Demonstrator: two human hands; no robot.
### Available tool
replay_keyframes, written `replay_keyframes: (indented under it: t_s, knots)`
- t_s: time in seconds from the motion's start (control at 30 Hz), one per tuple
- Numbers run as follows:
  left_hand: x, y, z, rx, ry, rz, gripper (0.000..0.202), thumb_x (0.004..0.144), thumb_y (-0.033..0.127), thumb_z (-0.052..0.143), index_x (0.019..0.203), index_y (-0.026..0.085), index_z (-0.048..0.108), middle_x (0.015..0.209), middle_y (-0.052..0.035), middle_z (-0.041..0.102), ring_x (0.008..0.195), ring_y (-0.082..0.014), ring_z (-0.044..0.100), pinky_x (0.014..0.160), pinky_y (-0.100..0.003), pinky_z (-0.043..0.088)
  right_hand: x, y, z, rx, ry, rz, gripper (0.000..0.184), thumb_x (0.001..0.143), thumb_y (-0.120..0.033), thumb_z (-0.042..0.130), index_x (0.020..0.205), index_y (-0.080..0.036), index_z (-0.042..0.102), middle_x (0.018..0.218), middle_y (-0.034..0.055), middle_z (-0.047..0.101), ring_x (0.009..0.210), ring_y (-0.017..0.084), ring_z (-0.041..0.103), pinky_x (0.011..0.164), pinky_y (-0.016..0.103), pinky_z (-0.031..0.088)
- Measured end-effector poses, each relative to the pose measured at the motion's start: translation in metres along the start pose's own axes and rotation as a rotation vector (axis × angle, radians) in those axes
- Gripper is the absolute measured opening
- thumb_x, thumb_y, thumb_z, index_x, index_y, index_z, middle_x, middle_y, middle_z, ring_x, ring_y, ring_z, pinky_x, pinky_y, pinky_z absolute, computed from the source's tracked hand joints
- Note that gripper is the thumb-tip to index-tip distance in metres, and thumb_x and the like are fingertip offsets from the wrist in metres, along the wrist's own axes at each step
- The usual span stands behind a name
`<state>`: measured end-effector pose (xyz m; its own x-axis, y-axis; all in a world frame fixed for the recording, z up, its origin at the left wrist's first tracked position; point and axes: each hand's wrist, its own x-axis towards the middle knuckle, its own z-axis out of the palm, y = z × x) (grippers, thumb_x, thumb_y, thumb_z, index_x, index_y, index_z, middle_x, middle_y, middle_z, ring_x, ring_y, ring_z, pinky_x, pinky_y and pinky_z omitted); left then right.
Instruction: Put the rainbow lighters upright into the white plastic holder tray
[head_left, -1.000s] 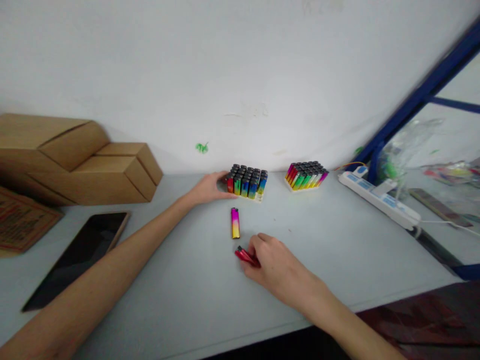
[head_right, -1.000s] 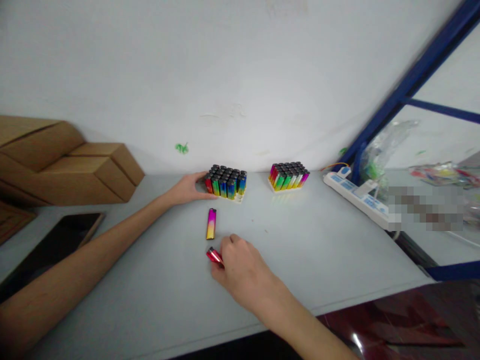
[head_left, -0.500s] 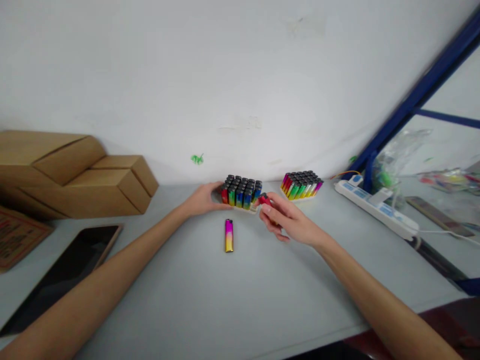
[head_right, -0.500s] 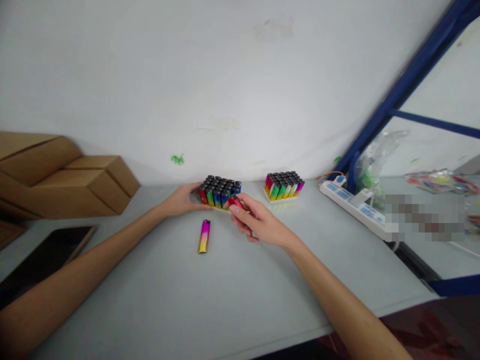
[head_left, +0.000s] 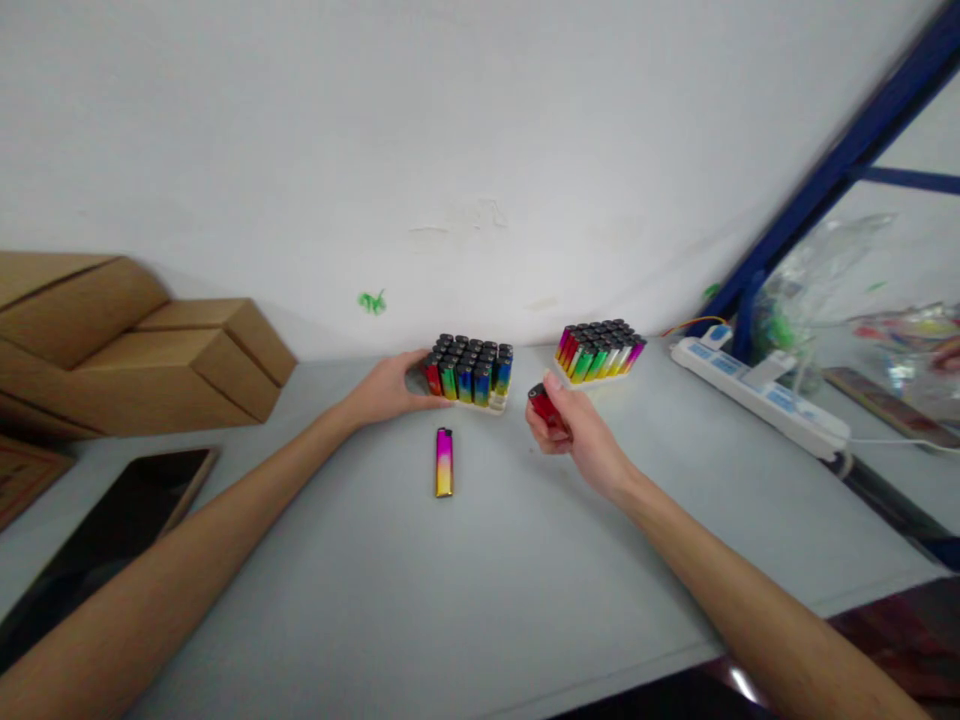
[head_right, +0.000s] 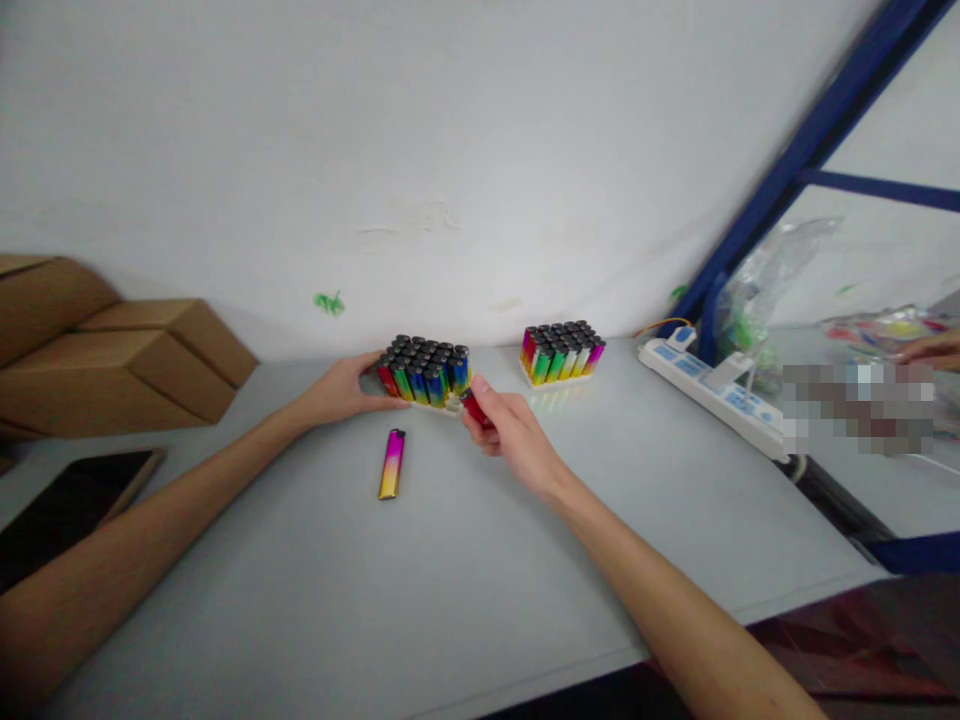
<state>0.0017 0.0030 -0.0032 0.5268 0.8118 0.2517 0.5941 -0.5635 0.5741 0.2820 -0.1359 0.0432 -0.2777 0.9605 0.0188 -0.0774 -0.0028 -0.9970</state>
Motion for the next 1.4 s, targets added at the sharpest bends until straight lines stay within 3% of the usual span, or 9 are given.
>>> replay_keyframes:
  t_s: [0.27, 0.57, 0.7, 0.87, 0.93, 1.1, 1.27, 1.4]
  knots:
    - [0.0, -0.001, -0.001, 0.003, -0.01, 0.004, 0.079, 0.071, 0.068, 0.083, 0.13, 0.018, 0.069, 0.129, -0.0077, 0.075, 0.115, -0.0353, 0.069, 0.105, -0.044, 0.054, 0.005, 0.006, 0.002, 0.043, 0.159, 0.044, 0.049, 0.091, -0.057, 0.042, 0.056, -0.025, 0.031, 0.052, -0.0072, 0.022, 0.048, 0.01, 0.014, 0.046, 0.026, 0.014]
    - [0.001, -0.002, -0.001, 0.01, -0.013, 0.007, 0.076, 0.072, 0.068, 0.083, 0.127, 0.017, 0.069, 0.127, -0.0096, 0.075, 0.113, -0.0359, 0.07, 0.103, -0.047, 0.055, 0.007, 0.01, 0.0, 0.034, 0.163, 0.084, 0.045, 0.091, -0.053, 0.039, 0.056, -0.026, 0.032, 0.051, -0.0075, 0.023, 0.046, 0.01, 0.016, 0.045, 0.026, 0.015]
    - [0.0, 0.0, -0.001, 0.016, 0.002, -0.002, 0.08, 0.071, 0.068, 0.083, 0.13, 0.017, 0.068, 0.129, -0.0106, 0.075, 0.115, -0.0371, 0.069, 0.106, -0.049, 0.054, 0.007, 0.01, 0.001, 0.035, 0.161, 0.113, 0.05, 0.092, -0.06, 0.041, 0.056, -0.025, 0.032, 0.051, -0.0077, 0.023, 0.047, 0.01, 0.015, 0.045, 0.025, 0.015]
    - [0.0, -0.001, 0.0, 0.003, 0.01, -0.004, 0.082, 0.069, 0.068, 0.084, 0.13, 0.015, 0.069, 0.13, -0.0118, 0.075, 0.117, -0.0379, 0.069, 0.106, -0.049, 0.054, 0.008, 0.005, -0.002, 0.117, 0.141, 0.135, 0.073, 0.087, -0.091, 0.034, 0.067, -0.022, 0.048, 0.054, -0.0101, 0.019, 0.047, 0.009, 0.012, 0.047, 0.024, 0.01]
    - [0.0, -0.003, 0.001, 0.003, 0.011, -0.004, 0.085, 0.069, 0.07, 0.083, 0.131, 0.015, 0.068, 0.131, -0.0128, 0.074, 0.119, -0.0379, 0.068, 0.108, -0.05, 0.052, 0.01, 0.005, -0.003, 0.14, 0.131, 0.074, 0.074, 0.086, -0.091, 0.04, 0.077, -0.02, 0.058, 0.056, -0.0096, 0.023, 0.047, 0.009, 0.016, 0.048, 0.024, 0.014]
    - [0.001, -0.004, 0.001, -0.007, 0.014, 0.011, 0.088, 0.068, 0.073, 0.083, 0.135, 0.017, 0.066, 0.138, -0.0127, 0.071, 0.125, -0.0382, 0.067, 0.112, -0.051, 0.05, 0.016, 0.007, -0.011, 0.168, 0.121, -0.034, 0.055, 0.087, -0.072, 0.068, 0.1, -0.019, 0.07, 0.073, -0.0038, 0.047, 0.059, 0.011, 0.04, 0.055, 0.025, 0.035]
    - [0.0, -0.004, 0.002, -0.027, 0.018, 0.009, 0.089, 0.068, 0.072, 0.084, 0.134, 0.014, 0.067, 0.137, -0.0149, 0.072, 0.124, -0.0391, 0.067, 0.113, -0.051, 0.049, 0.026, 0.003, -0.021, -0.048, 0.096, -0.137, 0.044, 0.09, -0.057, 0.075, 0.111, -0.019, 0.076, 0.078, -0.002, 0.059, 0.071, 0.013, 0.055, 0.069, 0.027, 0.048]
    - [0.001, -0.005, 0.003, -0.035, 0.023, 0.015, 0.089, 0.067, 0.072, 0.084, 0.134, 0.015, 0.068, 0.135, -0.0133, 0.073, 0.122, -0.0392, 0.068, 0.111, -0.051, 0.051, 0.037, 0.007, -0.023, -0.126, 0.103, -0.198, 0.041, 0.083, -0.052, 0.083, 0.107, -0.018, 0.079, 0.091, 0.0033, 0.076, 0.086, 0.018, 0.07, 0.086, 0.033, 0.057]
